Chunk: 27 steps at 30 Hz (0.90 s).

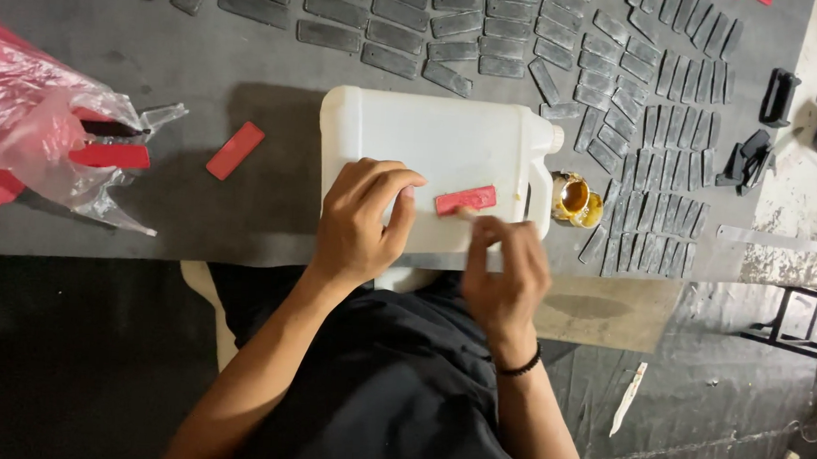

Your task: Applying glue to small red leather strips and placing them on a workbench

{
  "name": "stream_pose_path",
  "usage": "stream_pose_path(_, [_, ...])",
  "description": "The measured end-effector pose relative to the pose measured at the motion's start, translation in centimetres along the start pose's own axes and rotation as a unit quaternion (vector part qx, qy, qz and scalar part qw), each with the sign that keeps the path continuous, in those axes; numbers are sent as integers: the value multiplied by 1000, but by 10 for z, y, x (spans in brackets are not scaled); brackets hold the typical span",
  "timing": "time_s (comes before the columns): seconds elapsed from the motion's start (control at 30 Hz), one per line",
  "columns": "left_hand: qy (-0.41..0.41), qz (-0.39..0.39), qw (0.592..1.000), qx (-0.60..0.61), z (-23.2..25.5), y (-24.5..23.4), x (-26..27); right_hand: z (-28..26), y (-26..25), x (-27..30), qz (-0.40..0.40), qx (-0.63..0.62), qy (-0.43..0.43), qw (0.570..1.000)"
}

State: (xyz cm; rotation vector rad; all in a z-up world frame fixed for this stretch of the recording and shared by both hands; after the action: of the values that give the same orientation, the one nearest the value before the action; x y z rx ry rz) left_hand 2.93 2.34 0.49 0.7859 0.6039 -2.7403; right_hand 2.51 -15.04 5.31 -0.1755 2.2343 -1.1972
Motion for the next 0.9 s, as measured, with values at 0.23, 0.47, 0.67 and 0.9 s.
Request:
stream_pose_path(0.23, [5, -2, 1000, 0, 3, 0, -2, -11, 7, 6, 30, 3, -5, 1000])
stream_pose_path(0.47, [7, -3, 1000, -13, 1, 1, -1, 5, -4, 7, 58, 56, 2, 997])
stream_pose_path(0.67, [17, -4, 1000, -18, 0, 2, 1, 14, 1, 17, 45, 67, 10, 997])
stream_pose_path(0.9, [15, -2, 1000, -18, 2, 3, -1, -2, 12, -7, 41, 6, -2, 999])
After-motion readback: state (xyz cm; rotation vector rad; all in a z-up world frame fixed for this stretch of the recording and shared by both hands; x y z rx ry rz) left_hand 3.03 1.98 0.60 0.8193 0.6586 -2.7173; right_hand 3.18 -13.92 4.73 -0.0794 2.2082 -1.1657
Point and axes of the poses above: each hand's wrist, its own x-axis away from the middle knuckle, its own y-axis out of the palm, z = x × y, the point moved 4 cm from there along -x, towards the middle knuckle, and after that the axes turned 7 degrees about -z, right-handed, at the moved point
